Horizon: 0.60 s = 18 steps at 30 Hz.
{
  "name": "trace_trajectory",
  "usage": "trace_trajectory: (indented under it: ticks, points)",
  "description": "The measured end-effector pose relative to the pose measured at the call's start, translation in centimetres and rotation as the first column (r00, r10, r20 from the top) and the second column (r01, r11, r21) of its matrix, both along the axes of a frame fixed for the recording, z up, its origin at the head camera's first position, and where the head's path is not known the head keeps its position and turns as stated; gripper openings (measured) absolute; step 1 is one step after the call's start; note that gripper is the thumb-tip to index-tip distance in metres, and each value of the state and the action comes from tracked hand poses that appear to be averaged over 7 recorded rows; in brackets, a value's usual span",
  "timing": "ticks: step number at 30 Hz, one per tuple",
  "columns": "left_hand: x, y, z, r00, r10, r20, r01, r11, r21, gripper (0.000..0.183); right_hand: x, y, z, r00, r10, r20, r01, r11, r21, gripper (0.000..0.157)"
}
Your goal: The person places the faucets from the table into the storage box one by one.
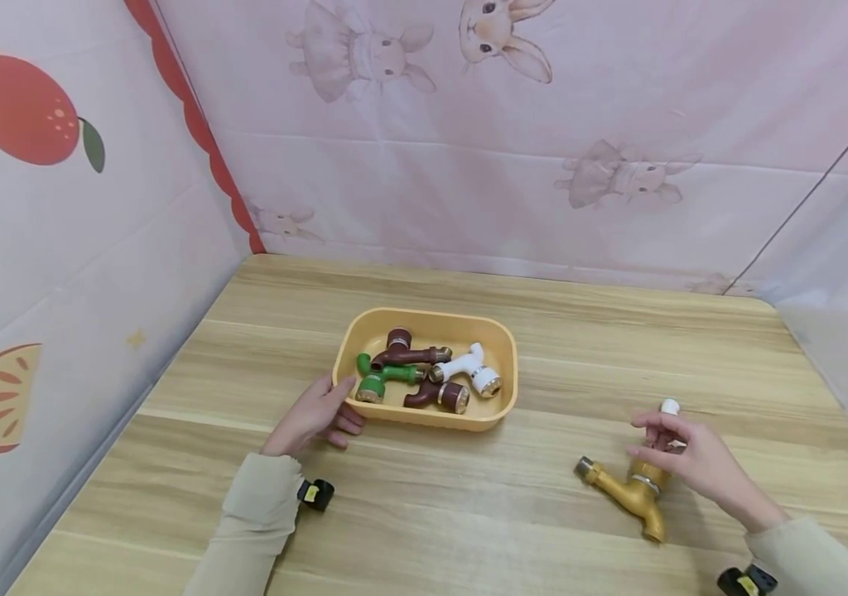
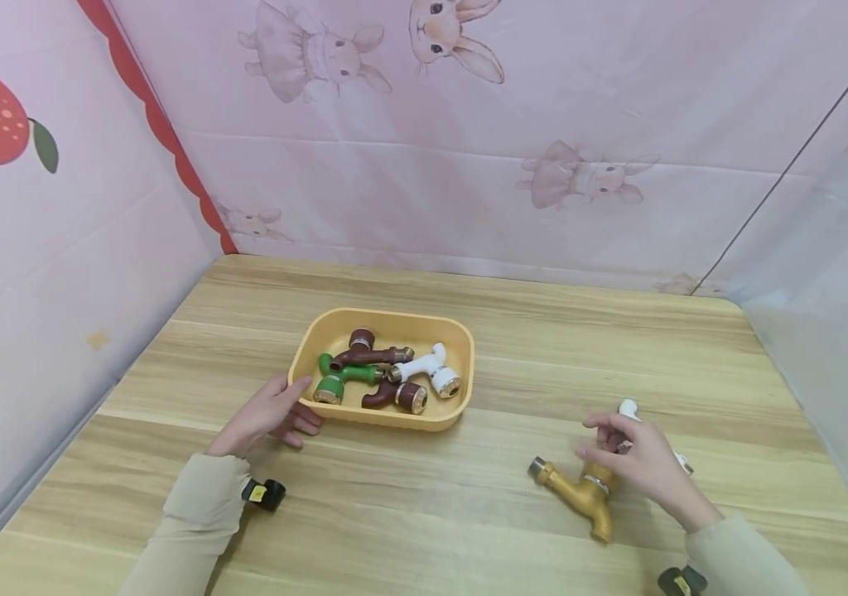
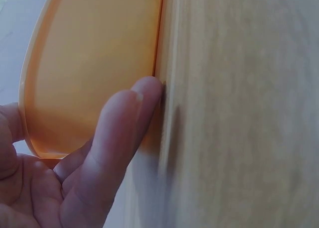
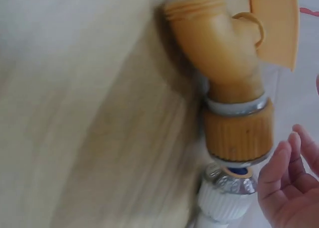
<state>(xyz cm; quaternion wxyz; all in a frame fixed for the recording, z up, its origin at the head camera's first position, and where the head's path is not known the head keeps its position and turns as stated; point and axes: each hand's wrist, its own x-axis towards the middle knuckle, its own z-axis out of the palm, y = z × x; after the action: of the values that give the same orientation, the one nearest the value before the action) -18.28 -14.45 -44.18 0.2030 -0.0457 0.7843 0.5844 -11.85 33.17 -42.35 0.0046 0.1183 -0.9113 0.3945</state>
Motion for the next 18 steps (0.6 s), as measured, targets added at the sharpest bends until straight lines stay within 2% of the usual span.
trace_trajectory:
  ticks: [4, 11, 15, 18]
  points:
    - [0.0, 0.0, 0.1, 1.000, 0.001, 0.000, -0.001, 1.000, 0.000, 0.041, 0.4, 0.3, -0.3, 1.000, 0.011, -0.028, -0.010, 0.999, 0.033, 0.037]
    - [0.1, 0.0, 0.3, 1.000, 0.001, 0.000, -0.001, 1.000, 0.000, 0.043, 1.3, 0.7, -0.9, 0.992, 0.076, -0.103, -0.067, 0.994, 0.090, 0.044]
    - [0.1, 0.0, 0.3, 1.000, -0.007, -0.005, 0.007, 1.000, 0.003, 0.042, 1.6, 0.9, -1.4, 0.969, 0.161, -0.185, -0.133, 0.979, 0.155, 0.048]
    - [0.1, 0.0, 0.2, 1.000, -0.010, -0.005, 0.010, 1.000, 0.007, 0.042, 1.8, 1.1, -1.9, 0.941, 0.242, -0.237, -0.190, 0.957, 0.220, 0.052]
